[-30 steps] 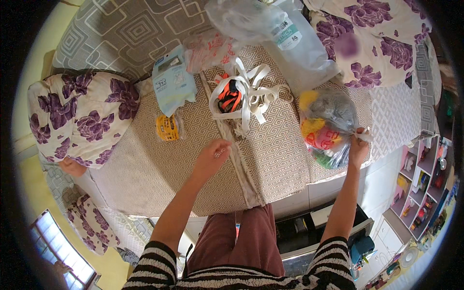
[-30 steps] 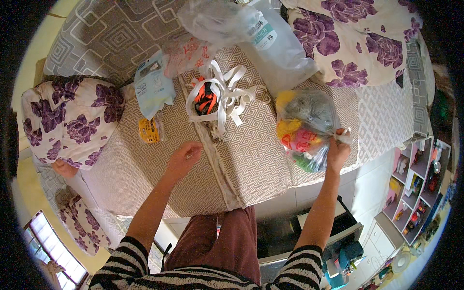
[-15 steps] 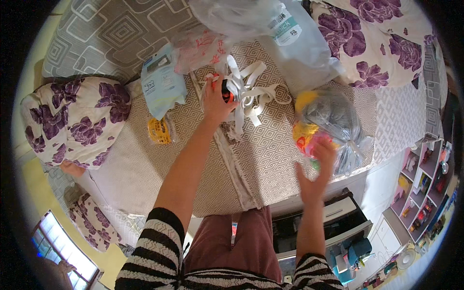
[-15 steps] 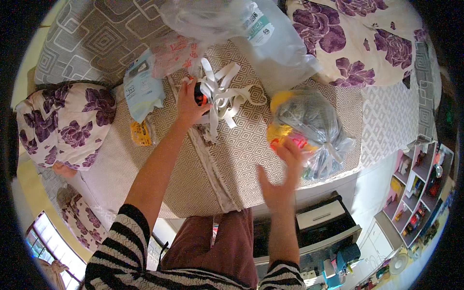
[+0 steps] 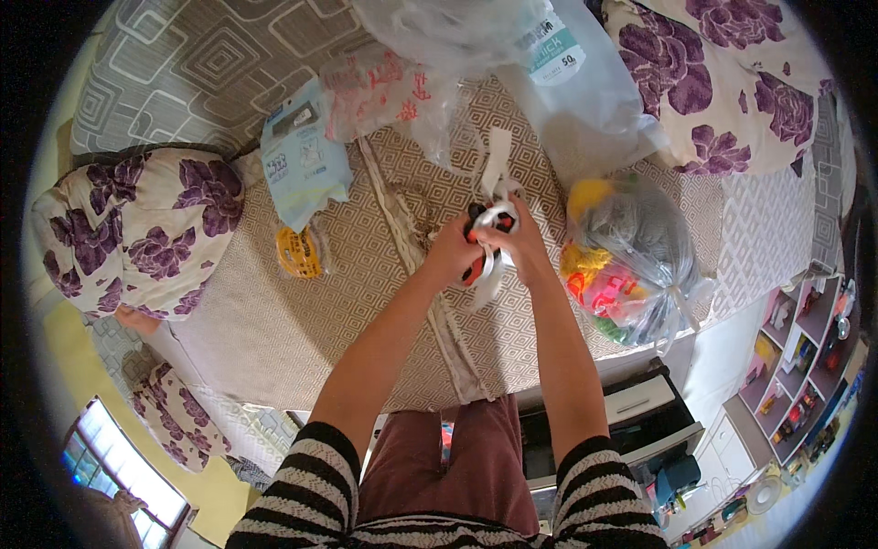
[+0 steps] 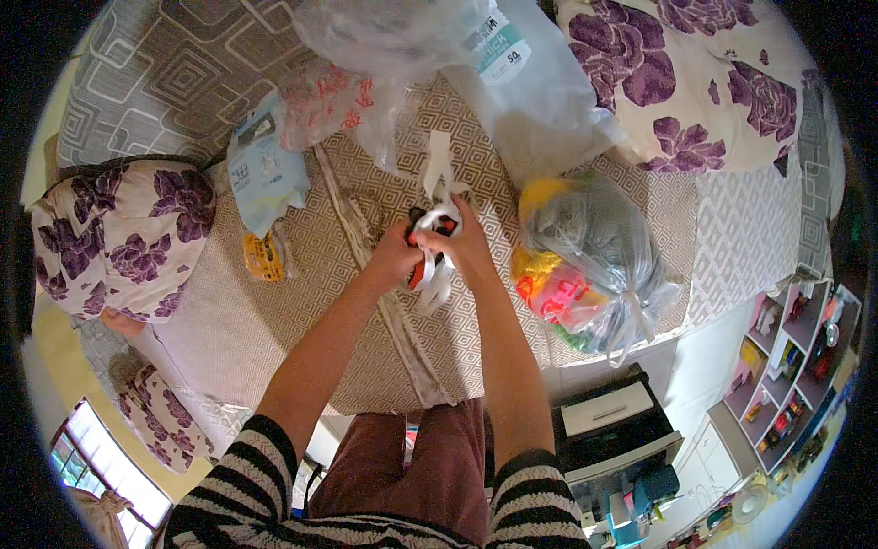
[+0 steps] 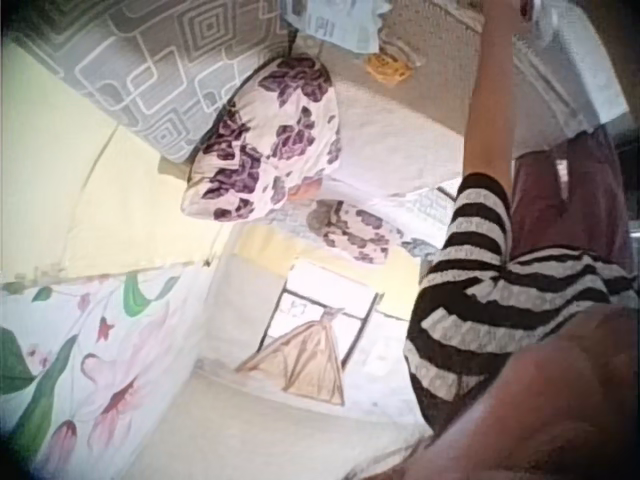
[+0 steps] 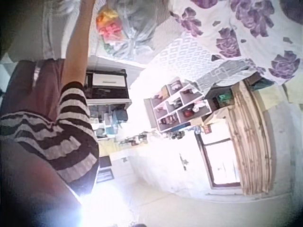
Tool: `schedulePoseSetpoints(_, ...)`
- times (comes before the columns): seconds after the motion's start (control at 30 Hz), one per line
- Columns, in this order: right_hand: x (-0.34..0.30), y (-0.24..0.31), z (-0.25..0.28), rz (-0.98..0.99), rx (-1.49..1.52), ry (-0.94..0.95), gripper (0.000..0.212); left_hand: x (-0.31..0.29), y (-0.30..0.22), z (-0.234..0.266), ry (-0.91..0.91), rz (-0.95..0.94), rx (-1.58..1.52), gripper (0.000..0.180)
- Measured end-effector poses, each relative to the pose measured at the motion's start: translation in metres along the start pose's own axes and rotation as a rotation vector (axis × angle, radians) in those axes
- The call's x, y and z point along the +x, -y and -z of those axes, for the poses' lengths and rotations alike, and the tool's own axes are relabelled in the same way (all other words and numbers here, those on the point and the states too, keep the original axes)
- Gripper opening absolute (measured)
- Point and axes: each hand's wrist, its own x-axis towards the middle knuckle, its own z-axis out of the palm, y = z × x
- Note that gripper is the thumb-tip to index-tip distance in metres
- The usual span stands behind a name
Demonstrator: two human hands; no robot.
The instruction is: The person sorts various packaged craft and household supplies on a bed, placing items into plastic bags and then storing the bags on a shelf.
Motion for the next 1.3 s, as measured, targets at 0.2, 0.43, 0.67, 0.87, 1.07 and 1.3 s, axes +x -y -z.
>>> schedulePoseSetpoints(0.2,-0.040,0.008,0.007,0.033,-0.263,-0.220,0.051,-0.028,-0.026,-0.002,-0.002,-0.544,0.840,0.056)
schedulePoseSetpoints(0.43,-0.060,0.034,-0.001,0.541,-0.648,-0.183,0.046,-0.028,-0.020,0.003,0.187,-0.069,0.078,0.035)
schedulePoseSetpoints(0.67,-0.031,0.020,0.000,0.284,0.141,-0.348,0.038,0.007,-0.068,-0.009,-0.027,-0.240,0.926,0.031)
schedulePoseSetpoints(0.87,-0.022,0.013,0.011,0.184,-0.396,-0.443,0.056,0.061,-0.170,0.057,-0.808,-0.897,1.405,0.029)
schedulePoseSetpoints(1.07,-0.012,-0.001,0.030,-0.037,-0.421,-0.221,0.059,0.044,-0.187,0.076,-0.704,-0.791,0.822,0.031)
schedulePoseSetpoints(1.3,-0.055,-0.005,0.043,0.110,0.219,0.038,0.085,-0.086,-0.084,0.068,-0.398,-0.779,0.977,0.028)
